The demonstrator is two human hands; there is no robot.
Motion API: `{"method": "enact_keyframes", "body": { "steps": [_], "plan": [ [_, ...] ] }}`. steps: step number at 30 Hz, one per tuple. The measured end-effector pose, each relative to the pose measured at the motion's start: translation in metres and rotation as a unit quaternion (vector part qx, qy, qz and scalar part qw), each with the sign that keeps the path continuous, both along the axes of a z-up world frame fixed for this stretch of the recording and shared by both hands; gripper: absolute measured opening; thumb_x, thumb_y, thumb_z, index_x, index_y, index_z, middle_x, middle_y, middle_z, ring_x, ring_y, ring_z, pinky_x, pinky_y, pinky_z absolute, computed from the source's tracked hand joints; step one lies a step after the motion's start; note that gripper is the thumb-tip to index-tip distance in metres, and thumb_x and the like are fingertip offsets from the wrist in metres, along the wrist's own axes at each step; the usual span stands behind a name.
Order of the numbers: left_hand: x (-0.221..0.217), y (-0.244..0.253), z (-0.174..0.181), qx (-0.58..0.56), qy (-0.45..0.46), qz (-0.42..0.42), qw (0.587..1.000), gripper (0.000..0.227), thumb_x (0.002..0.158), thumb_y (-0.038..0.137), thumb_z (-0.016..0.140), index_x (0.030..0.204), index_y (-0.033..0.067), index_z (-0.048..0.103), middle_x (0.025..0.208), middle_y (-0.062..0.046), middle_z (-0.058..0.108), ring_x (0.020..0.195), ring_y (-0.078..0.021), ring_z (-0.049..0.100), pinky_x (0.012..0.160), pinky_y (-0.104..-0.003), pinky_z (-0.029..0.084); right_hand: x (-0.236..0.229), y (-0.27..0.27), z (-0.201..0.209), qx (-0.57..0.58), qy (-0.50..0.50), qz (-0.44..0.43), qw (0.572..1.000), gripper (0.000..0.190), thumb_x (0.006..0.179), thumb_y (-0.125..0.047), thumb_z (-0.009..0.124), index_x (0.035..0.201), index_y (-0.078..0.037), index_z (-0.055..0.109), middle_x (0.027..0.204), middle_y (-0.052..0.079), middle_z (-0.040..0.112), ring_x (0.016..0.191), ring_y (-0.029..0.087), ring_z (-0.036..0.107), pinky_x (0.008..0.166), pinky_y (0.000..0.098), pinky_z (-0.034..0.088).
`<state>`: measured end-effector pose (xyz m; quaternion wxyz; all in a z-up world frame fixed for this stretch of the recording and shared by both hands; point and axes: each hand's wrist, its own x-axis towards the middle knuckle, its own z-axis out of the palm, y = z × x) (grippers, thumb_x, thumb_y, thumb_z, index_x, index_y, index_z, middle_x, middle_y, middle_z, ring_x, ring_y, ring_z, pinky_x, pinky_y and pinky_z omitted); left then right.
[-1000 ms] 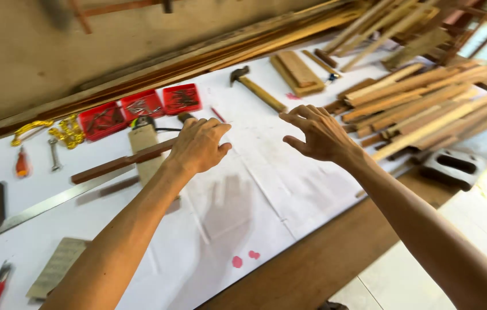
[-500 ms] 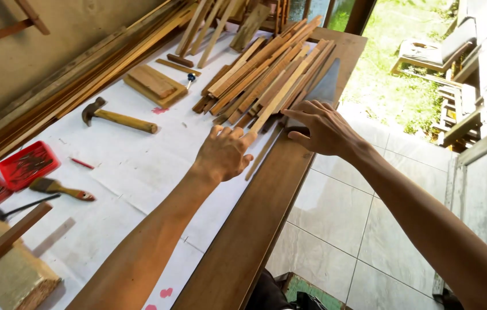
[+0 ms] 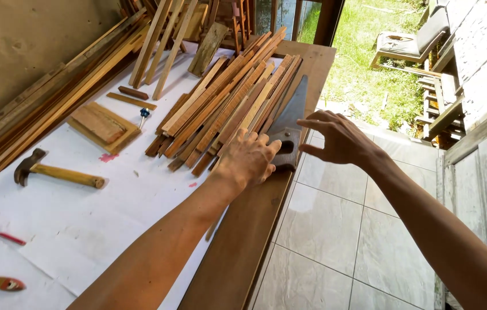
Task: Using a utility knife and sandpaper to refine and smooth small wooden strips at a workbench.
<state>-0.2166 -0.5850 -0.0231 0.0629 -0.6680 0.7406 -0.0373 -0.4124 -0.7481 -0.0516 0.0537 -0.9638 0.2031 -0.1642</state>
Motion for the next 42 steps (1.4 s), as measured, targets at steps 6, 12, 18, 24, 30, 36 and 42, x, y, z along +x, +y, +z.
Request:
{"method": "enact_keyframes", "body": {
  "steps": [6,12,18,24,30,36,42],
  "plan": [
    [0.018,-0.058,-0.013,0.037,0.051,-0.019,0.998,0.108,0.075,0.074,0.077,0.145,0.001,0.041,0.129,-0.02,0.059,0.125,-0.0329,0.053,0.113,-0.049,0.03,0.022,-0.032,-0.009,0.024,0.055,0.031,0.998,0.093,0.067,-0.067,0.08,0.141,-0.015,0.057,0.145,0.012,0.054,0.133,0.031,0.051,0.111,0.0453,0.042],
    [0.029,-0.078,-0.046,0.072,0.073,-0.066,0.992,0.085,0.069,0.076,0.078,0.112,0.0032,0.068,0.115,-0.014,0.065,0.111,-0.0303,0.063,0.102,-0.042,0.048,0.039,-0.078,-0.082,0.063,0.077,0.04,0.994,0.107,0.072,-0.078,0.068,0.15,-0.008,0.045,0.162,0.013,0.038,0.15,0.031,0.033,0.12,0.0468,0.031],
    [0.027,-0.089,-0.096,0.008,0.118,-0.133,0.984,0.065,0.074,0.062,0.082,0.102,0.0043,0.071,0.099,-0.012,0.069,0.095,-0.0283,0.068,0.091,-0.041,0.053,0.038,-0.076,-0.126,0.054,-0.04,0.082,0.994,0.099,0.087,-0.074,0.054,0.158,-0.008,0.037,0.165,0.015,0.036,0.154,0.031,0.031,0.126,0.0505,0.024],
    [0.017,-0.088,-0.118,-0.058,0.113,-0.13,0.983,0.055,0.074,0.054,0.085,0.094,0.0051,0.069,0.092,-0.011,0.071,0.081,-0.0262,0.07,0.081,-0.04,0.055,0.041,-0.07,-0.131,0.043,-0.089,0.095,0.991,0.094,0.091,-0.075,0.046,0.159,-0.01,0.037,0.166,0.012,0.036,0.155,0.03,0.03,0.129,0.0514,0.022],
    [0.019,-0.084,-0.127,-0.1,0.074,-0.122,0.985,0.058,0.078,0.049,0.086,0.106,0.0027,0.065,0.089,-0.011,0.068,0.068,-0.0215,0.069,0.062,-0.034,0.058,0.042,-0.06,-0.127,0.009,-0.114,0.033,0.993,0.092,0.088,-0.074,0.044,0.158,-0.015,0.04,0.167,0.015,0.031,0.156,0.034,0.025,0.126,0.0544,0.024],
    [0.032,-0.048,-0.05,-0.192,0.046,-0.119,0.973,0.062,0.07,0.047,0.089,0.109,0.0053,0.066,0.09,-0.009,0.069,0.072,-0.0219,0.07,0.065,-0.034,0.058,0.057,-0.038,-0.06,-0.023,-0.208,0.021,0.978,0.087,0.09,-0.069,0.05,0.157,-0.013,0.042,0.167,0.029,0.027,0.152,0.049,0.029,0.12,0.0577,0.029],
    [0.06,0.02,-0.017,-0.289,-0.009,-0.119,0.95,0.073,0.06,0.046,0.089,0.116,0.005,0.065,0.112,-0.01,0.073,0.077,-0.0206,0.071,0.066,-0.035,0.058,0.092,0.005,-0.011,0.003,-0.203,0.067,0.977,0.093,0.09,-0.064,0.057,0.159,-0.005,0.037,0.16,0.032,0.039,0.148,0.045,0.04,0.123,0.0622,0.026]
  ]
}}
